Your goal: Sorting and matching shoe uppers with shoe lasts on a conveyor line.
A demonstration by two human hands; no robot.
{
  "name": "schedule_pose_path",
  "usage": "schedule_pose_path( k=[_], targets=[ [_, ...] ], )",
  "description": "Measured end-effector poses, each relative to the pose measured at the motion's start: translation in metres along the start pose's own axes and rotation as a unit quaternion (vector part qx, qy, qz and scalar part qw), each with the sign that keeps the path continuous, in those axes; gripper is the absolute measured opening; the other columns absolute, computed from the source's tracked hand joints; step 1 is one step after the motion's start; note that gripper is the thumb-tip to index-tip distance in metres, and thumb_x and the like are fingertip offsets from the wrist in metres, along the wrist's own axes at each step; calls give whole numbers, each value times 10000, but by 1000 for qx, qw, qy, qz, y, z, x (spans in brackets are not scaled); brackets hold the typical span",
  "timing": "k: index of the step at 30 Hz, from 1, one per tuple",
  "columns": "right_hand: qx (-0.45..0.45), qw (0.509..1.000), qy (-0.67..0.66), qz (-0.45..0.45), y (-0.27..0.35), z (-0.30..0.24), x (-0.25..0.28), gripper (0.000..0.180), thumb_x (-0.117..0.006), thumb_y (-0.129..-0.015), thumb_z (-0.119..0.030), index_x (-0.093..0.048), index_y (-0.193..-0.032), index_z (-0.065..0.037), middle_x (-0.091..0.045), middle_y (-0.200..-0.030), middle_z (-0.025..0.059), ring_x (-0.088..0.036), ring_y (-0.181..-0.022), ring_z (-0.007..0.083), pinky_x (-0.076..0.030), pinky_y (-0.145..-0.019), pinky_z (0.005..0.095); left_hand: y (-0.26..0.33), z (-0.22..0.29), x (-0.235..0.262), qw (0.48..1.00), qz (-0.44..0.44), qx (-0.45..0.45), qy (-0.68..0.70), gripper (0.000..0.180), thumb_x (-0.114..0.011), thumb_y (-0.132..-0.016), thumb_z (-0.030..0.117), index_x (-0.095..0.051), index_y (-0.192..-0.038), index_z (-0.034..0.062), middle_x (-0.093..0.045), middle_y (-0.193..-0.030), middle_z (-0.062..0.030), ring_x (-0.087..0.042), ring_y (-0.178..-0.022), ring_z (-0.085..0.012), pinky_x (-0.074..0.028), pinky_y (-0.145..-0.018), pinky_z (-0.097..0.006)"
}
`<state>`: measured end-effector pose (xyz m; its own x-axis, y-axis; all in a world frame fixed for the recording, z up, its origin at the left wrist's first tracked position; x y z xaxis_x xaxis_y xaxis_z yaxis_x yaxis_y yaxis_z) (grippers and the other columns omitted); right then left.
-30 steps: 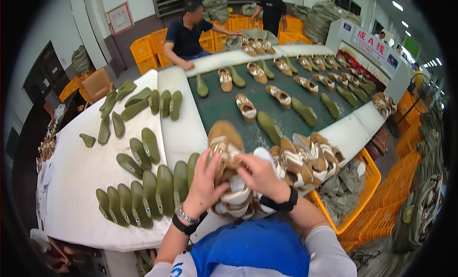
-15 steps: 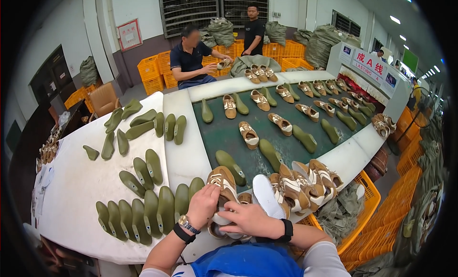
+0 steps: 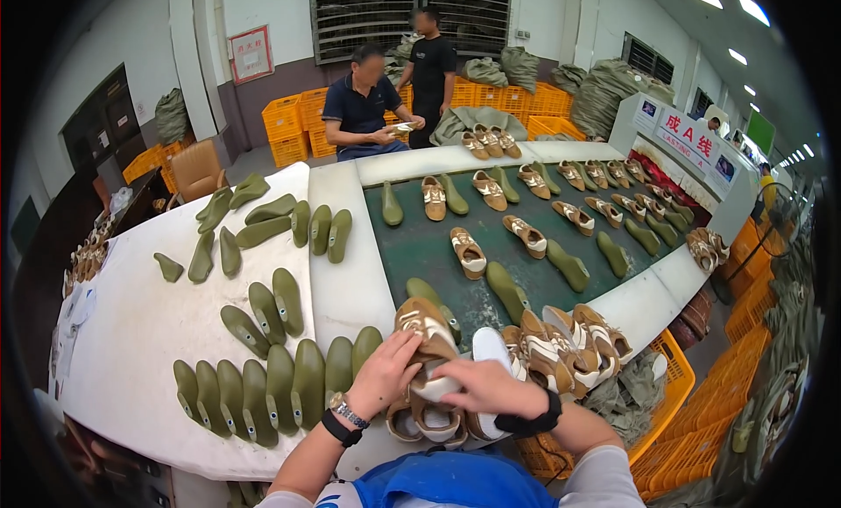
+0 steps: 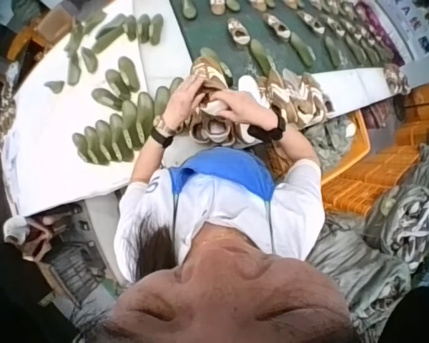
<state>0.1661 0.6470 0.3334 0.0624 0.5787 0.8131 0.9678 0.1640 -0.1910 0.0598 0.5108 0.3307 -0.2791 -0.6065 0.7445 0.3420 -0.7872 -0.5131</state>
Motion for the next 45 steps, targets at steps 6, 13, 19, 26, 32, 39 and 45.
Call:
schedule_pose_path(
  k=[6, 13, 19, 26, 32, 39, 45],
  targets=[
    [-121, 980, 93, -125, -49, 79, 64, 378, -703, -706, -207, -586, -1054, -119, -644, -969, 128, -617, -920, 310, -485, -796, 396, 62, -60, -8, 992, -43, 90, -77, 574, -707, -745, 191, -477, -1241, 17, -474, -1237, -224, -445, -1159, -391, -415, -948, -430],
    [-255, 952, -60, -159, -141, 141, 67, 409, -682, -795, -364, -561, -995, -29, -611, -877, 96, -623, -739, 176, -505, -605, 296, 168, -107, -48, 940, -156, 212, -217, 752, -645, -714, 587, -507, -1254, 83, -479, -1288, -151, -333, -1270, -379, -368, -943, -534],
    [-183, 972, -3, -147, -168, 154, 3, 485, -665, -746, -452, -595, -982, -33, -645, -943, 171, -620, -879, 317, -477, -765, 374, 182, -112, -51, 943, -144, 228, -196, 799, -631, -697, 638, -525, -1235, 55, -504, -1260, -120, -308, -1291, -377, -360, -940, -544],
    [-207, 967, 29, -145, -173, 161, -8, 432, -672, -740, -425, -594, -943, -52, -649, -925, 182, -619, -895, 341, -479, -756, 392, 178, -119, -50, 945, -142, 229, -184, 814, -656, -691, 613, -515, -1238, 27, -522, -1232, -134, -320, -1265, -424, -354, -958, -514],
    [-156, 979, 68, -112, -168, 176, -3, 391, -688, -764, -382, -563, -904, -40, -636, -814, 142, -642, -693, 239, -490, -625, 340, 171, -120, -52, 949, -141, 230, -163, 778, -656, -687, 607, -533, -1224, 57, -529, -1228, -120, -323, -1269, -377, -316, -966, -538],
    [-171, 975, 88, -110, -190, 198, -13, 441, -688, -706, -424, -603, -940, -59, -656, -929, 170, -623, -902, 343, -486, -784, 396, 174, -115, -48, 946, -134, 240, -171, 807, -687, -665, 586, -521, -1246, 50, -520, -1257, -114, -305, -1272, -417, -321, -972, -518],
    [-240, 971, 9, 18, -243, 217, -42, 423, -647, -763, -374, -543, -1023, -58, -641, -987, 191, -609, -942, 360, -473, -817, 408, 177, -117, -45, 946, -131, 243, -167, 837, -666, -664, 612, -512, -1265, 50, -522, -1251, -127, -310, -1287, -366, -309, -966, -544]
  ],
)
Point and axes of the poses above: each hand's wrist, its own y-axis away from the middle knuckle, its own x-axis out of the back of the hand, z = x × y, the point moved 4 cm from there along -y, towards the middle knuckle
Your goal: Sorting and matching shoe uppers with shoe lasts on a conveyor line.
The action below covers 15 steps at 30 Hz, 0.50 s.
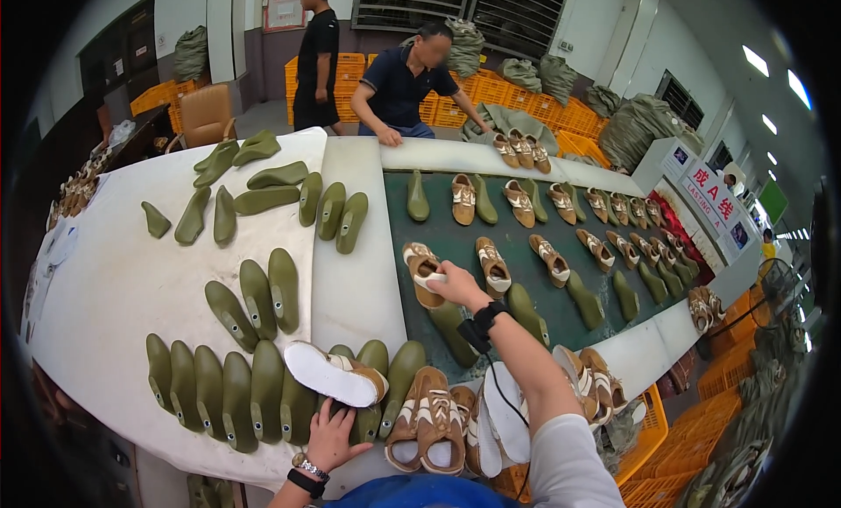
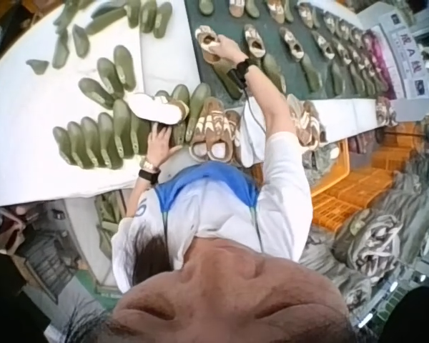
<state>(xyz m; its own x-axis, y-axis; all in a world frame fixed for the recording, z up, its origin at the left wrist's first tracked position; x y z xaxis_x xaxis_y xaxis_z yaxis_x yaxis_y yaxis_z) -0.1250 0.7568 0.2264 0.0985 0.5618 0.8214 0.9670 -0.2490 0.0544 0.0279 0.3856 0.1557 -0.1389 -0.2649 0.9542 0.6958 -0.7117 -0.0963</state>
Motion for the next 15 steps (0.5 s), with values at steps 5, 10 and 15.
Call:
schedule_pose_path(
  k=[5, 10, 15],
  targets=[
    [-11, 996, -78, 39, -43, 35, -47, 382, -664, -773, -320, -537, -1019, -56, -634, -971, 190, -611, -931, 336, -471, -799, 380, -6, 2, -4, 1000, -18, 8, 15, 840, -654, -660, 633, -506, -1272, 77, -529, -1243, -105, -326, -1272, -375, -319, -945, -574],
    [4, 999, 33, -7, -56, 71, -118, 261, -602, -736, -112, -643, -988, -58, -630, -1013, 196, -590, -972, 358, -465, -853, 416, -4, 3, -1, 1000, -19, 5, 10, 841, -660, -671, 623, -503, -1272, 57, -540, -1230, -124, -342, -1233, -417, -322, -954, -538],
    [25, 995, -19, 90, -70, 88, -123, 559, -551, -712, 61, -530, -1245, -107, -418, -1327, 232, -469, -1177, 383, -422, -963, 394, -9, 15, 21, 999, -20, 10, 29, 791, -751, -668, 453, -487, -1272, 18, -547, -1183, -173, -394, -1239, -383, -363, -967, -491]
  ],
)
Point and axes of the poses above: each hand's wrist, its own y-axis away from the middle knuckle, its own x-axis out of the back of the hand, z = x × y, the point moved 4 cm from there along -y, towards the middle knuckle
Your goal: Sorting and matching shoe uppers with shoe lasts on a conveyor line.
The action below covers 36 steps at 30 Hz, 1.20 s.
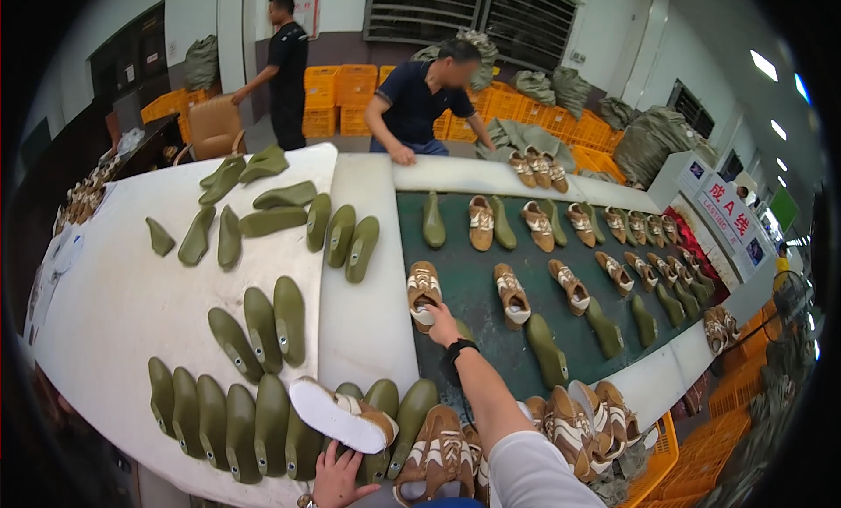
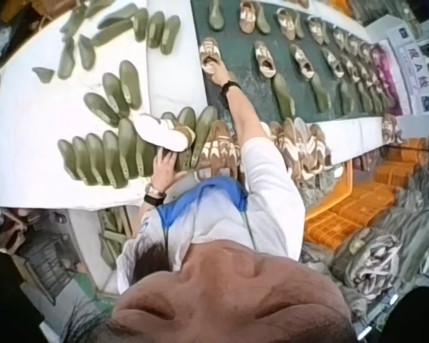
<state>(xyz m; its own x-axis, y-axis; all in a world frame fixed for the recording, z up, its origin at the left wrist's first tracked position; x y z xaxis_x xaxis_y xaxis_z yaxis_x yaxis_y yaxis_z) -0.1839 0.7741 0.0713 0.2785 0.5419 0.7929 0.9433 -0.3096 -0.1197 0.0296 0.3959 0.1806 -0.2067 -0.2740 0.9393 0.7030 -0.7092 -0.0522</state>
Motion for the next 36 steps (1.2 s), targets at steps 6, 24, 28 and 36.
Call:
schedule_pose_path(
  k=[6, 24, 28, 36],
  targets=[
    [30, 995, 29, -93, 24, -68, 42, 469, -518, -797, -58, -508, -1264, -102, -495, -1256, 205, -563, -1051, 365, -461, -893, 394, 6, -14, -20, 998, 23, -34, -52, 831, -672, -666, 617, -514, -1260, 57, -536, -1235, -123, -334, -1244, -424, -315, -957, -542],
    [-143, 825, -338, -431, 181, -203, 31, 290, -714, -802, -355, -643, -920, -100, -544, -665, -51, -459, -546, 45, -389, -496, 206, 4, -27, -33, 998, -4, 10, -57, 851, -601, -686, 685, -479, -1314, 123, -532, -1251, -84, -261, -1312, -362, -333, -980, -534],
    [69, 924, -200, -319, 133, -246, 63, 341, -719, -773, -275, -661, -1004, -31, -638, -854, 31, -591, -763, 136, -474, -675, 275, 9, -27, -36, 999, 0, 21, -38, 831, -599, -696, 679, -483, -1295, 114, -532, -1236, -100, -252, -1329, -358, -328, -976, -564],
    [247, 953, 74, -158, 77, -241, 16, 484, -569, -749, -66, -533, -1231, -87, -492, -1227, 182, -531, -1065, 364, -443, -917, 410, 15, -16, -39, 1000, 1, 15, -25, 829, -601, -696, 676, -486, -1292, 112, -523, -1242, -99, -252, -1329, -351, -317, -976, -571]
  ],
)
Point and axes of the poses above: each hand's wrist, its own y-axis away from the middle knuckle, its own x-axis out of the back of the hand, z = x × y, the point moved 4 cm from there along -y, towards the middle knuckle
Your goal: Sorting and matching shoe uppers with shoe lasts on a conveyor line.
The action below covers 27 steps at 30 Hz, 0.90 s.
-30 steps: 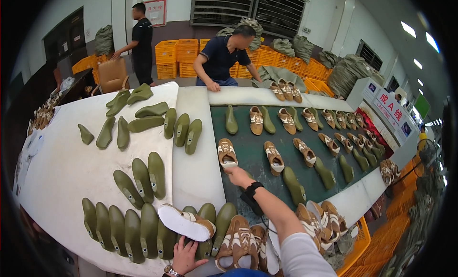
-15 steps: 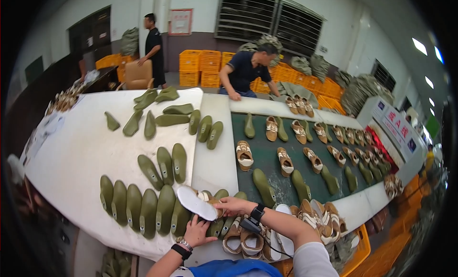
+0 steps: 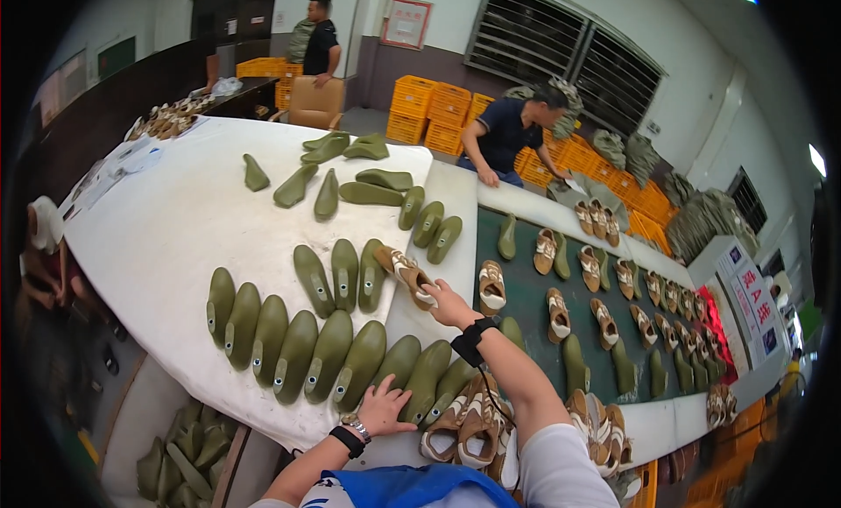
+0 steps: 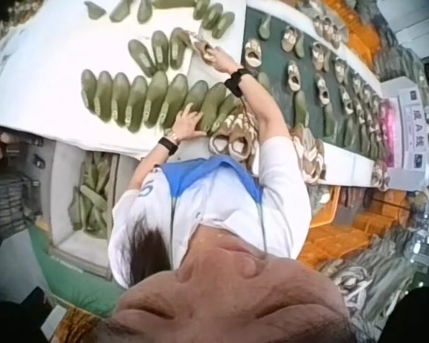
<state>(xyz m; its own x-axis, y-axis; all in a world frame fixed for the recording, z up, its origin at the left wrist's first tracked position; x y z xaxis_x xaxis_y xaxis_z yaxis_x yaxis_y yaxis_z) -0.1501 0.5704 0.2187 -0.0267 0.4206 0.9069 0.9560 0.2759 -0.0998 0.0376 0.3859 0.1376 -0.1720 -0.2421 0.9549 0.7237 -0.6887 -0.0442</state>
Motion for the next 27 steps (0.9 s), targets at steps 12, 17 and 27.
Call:
schedule_pose_path(
  k=[12, 17, 27],
  targets=[
    [-80, 988, -122, -44, 293, -24, 145, 378, -601, -844, -157, -563, -1205, -52, -628, -1074, 174, -616, -935, 311, -488, -803, 367, -12, -5, 9, 998, 29, -47, 27, 794, -683, -680, 569, -499, -1261, 60, -546, -1190, -105, -264, -1315, -356, -309, -968, -553],
    [-258, 950, -177, 24, 370, -46, 77, 438, -633, -842, -244, -544, -1237, -77, -628, -1029, 162, -639, -848, 256, -498, -750, 324, -22, 27, 30, 998, 39, -55, -10, 724, -719, -701, 457, -501, -1242, 29, -534, -1195, -148, -313, -1275, -373, -290, -991, -548],
    [-312, 938, -65, 138, 317, -25, 2, 366, -612, -771, -172, -572, -1102, -21, -592, -1114, 172, -605, -908, 353, -495, -777, 424, -80, 133, 43, 981, -11, -148, 124, 367, -676, -724, 163, -580, -1025, -23, -585, -1031, -210, -582, -944, -336, -486, -793, -407]
  ],
)
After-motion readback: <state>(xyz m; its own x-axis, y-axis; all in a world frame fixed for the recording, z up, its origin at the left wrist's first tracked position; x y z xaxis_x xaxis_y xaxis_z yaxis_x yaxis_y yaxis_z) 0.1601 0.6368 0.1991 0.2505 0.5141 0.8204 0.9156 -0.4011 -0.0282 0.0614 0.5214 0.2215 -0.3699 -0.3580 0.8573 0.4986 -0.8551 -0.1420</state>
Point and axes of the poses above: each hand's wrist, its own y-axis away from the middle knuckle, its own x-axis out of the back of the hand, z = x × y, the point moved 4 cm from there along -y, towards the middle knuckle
